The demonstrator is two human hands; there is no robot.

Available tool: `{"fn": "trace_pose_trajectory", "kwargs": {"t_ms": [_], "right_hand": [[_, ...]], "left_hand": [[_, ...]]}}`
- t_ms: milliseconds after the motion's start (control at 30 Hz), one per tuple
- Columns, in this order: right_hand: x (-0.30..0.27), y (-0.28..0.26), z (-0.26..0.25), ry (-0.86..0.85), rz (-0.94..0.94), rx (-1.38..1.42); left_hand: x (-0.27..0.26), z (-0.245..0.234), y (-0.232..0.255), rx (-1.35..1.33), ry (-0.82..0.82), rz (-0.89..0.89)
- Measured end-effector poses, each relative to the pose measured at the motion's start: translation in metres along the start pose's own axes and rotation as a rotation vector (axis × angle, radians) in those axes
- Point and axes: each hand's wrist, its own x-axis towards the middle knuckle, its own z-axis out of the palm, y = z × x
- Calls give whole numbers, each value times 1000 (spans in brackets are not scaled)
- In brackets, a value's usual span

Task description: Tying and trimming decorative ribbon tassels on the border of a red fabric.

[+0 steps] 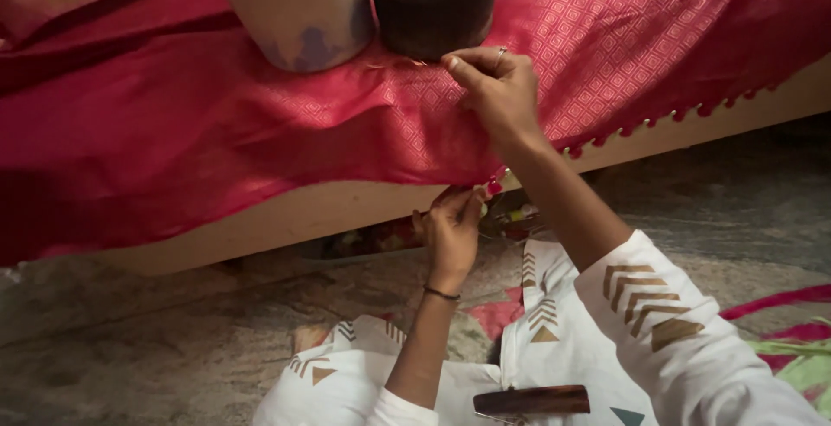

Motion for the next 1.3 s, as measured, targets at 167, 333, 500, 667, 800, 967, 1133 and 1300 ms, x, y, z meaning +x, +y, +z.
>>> {"fn": "trace_pose_trajectory", "kwargs": {"t_ms": [167, 333, 500, 667, 800, 967, 1133, 1300], "right_hand": [[7, 4, -1, -56, -120, 184], [-9, -28, -2, -237, -148, 556], [-58, -43, -11, -73, -218, -264], [-54, -19, -22, -62, -332, -481], [-44, -20, -14, -53, -398, -385], [-48, -17, 7, -172, -211, -472], [-63, -7, 3, -132, -224, -464], [-85, -32, -17, -170, -350, -486]], "left_hand": [[-1, 5, -12, -49, -9, 25], [-1, 2, -14, -90, -52, -26], [2, 5, -27, -127, -37, 100], [0, -1, -13, -96, -41, 144], [2, -2, -9, -50, -66, 121], [0, 17, -55, -142, -81, 44], [1, 11, -49, 166, 119, 322], [3, -2, -31, 224, -92, 182]]}}
